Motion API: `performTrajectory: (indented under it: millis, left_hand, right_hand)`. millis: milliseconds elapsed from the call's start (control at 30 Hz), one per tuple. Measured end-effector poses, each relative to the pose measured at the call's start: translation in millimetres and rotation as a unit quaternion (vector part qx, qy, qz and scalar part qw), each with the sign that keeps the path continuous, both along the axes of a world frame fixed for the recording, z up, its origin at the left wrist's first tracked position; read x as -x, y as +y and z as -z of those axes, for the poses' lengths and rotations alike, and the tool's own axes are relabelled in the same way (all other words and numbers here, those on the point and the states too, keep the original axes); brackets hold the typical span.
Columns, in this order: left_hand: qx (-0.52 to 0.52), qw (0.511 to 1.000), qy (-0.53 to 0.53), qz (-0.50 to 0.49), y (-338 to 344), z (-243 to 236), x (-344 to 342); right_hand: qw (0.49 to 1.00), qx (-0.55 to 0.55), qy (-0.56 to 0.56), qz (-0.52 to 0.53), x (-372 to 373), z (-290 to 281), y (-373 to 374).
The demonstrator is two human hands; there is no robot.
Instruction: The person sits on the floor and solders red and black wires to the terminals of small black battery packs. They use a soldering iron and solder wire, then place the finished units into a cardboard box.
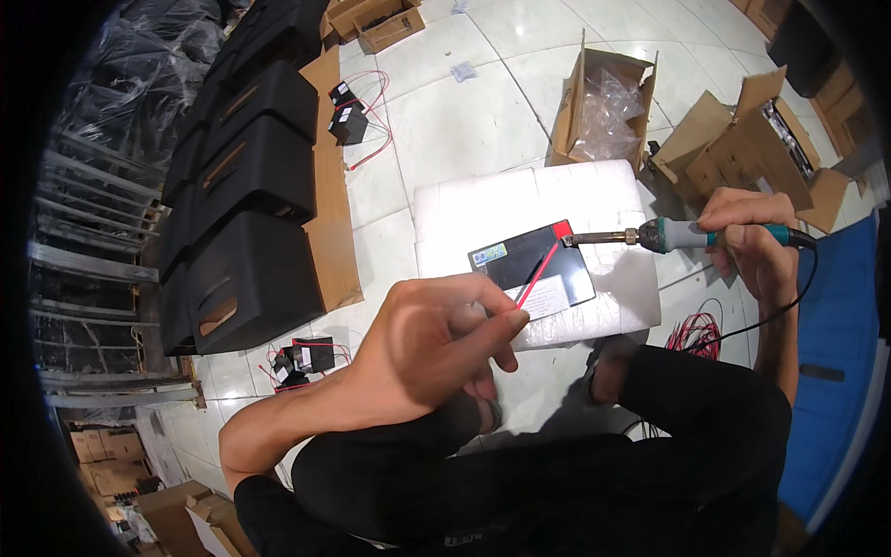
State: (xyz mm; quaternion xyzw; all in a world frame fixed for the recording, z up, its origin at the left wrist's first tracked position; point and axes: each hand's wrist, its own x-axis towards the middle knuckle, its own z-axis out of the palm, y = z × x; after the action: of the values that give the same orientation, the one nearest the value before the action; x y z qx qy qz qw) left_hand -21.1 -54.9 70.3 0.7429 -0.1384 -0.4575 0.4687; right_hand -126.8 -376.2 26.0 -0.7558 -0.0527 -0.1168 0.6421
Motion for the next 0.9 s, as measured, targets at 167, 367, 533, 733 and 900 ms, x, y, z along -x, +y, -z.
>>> performTrajectory:
  millis: [167, 367, 533, 733, 900]
  left_hand:
    - [-0.02, 0.997, -0.072, -0.003, -12, 9, -1]
    - [-0.011, 0.996, -0.084, -0.009, -11, 13, -1]
    - [-0.012, 0.997, -0.076, -0.011, -12, 16, -1]
    - [-0.017, 0.997, -0.076, -0.011, -14, 15, -1]
    - [-0.02, 0.997, -0.074, -0.013, -14, 16, -1]
  right_hand:
    - [1.0, -0.025, 0.004, 0.0, 1, 3, -1]
    - [1.0, -0.009, -0.009, -0.001, -1, 3, -1]
    - [1.0, -0.005, -0.009, -0.002, -1, 2, -1]
    - [1.0, -0.011, 0.027, 0.011, 0, -1, -1]
    - [1.0, -0.012, -0.003, -0.011, -1, 0, -1]
